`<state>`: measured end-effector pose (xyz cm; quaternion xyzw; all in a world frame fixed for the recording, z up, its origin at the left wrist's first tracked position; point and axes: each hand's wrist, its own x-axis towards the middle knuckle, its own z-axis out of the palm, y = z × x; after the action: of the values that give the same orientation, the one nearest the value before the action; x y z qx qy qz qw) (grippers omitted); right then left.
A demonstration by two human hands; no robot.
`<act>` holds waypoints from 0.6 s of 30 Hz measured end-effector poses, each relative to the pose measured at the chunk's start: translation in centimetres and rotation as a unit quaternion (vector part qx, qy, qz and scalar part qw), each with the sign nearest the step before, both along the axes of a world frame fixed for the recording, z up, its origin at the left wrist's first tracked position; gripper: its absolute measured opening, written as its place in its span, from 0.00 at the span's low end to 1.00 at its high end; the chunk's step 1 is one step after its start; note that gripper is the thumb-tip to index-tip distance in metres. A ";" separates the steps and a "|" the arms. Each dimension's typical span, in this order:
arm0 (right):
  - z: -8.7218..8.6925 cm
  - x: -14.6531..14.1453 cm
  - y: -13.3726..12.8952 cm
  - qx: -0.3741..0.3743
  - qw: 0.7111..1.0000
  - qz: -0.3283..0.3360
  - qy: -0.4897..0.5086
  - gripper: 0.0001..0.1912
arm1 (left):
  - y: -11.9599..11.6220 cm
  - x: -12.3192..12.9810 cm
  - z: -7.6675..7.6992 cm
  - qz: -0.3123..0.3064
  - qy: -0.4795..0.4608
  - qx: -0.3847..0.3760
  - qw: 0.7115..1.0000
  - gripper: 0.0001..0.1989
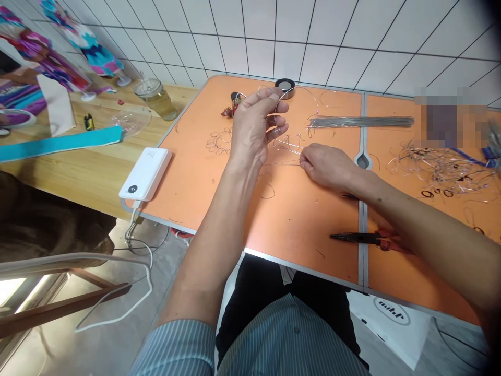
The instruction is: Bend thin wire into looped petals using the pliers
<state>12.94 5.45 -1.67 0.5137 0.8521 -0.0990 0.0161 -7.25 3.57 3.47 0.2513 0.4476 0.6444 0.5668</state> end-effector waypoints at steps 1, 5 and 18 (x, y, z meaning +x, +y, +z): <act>0.0 0.0 -0.1 0.002 1.000 -0.004 0.002 0.11 | 0.0 0.0 -0.1 -0.001 0.005 0.005 1.000 0.04; 0.5 0.6 -0.3 0.016 0.998 -0.030 0.054 0.10 | 0.1 -0.1 -0.2 -0.002 -0.005 0.020 1.000 0.06; 0.7 2.9 -0.7 0.006 0.994 -0.009 0.108 0.14 | 0.2 -0.6 -0.2 -0.020 0.028 0.061 0.998 0.08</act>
<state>15.82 4.74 -0.95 0.5074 0.8450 -0.1487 -0.0804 -7.84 3.81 3.32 0.3121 0.4176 0.6519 0.5507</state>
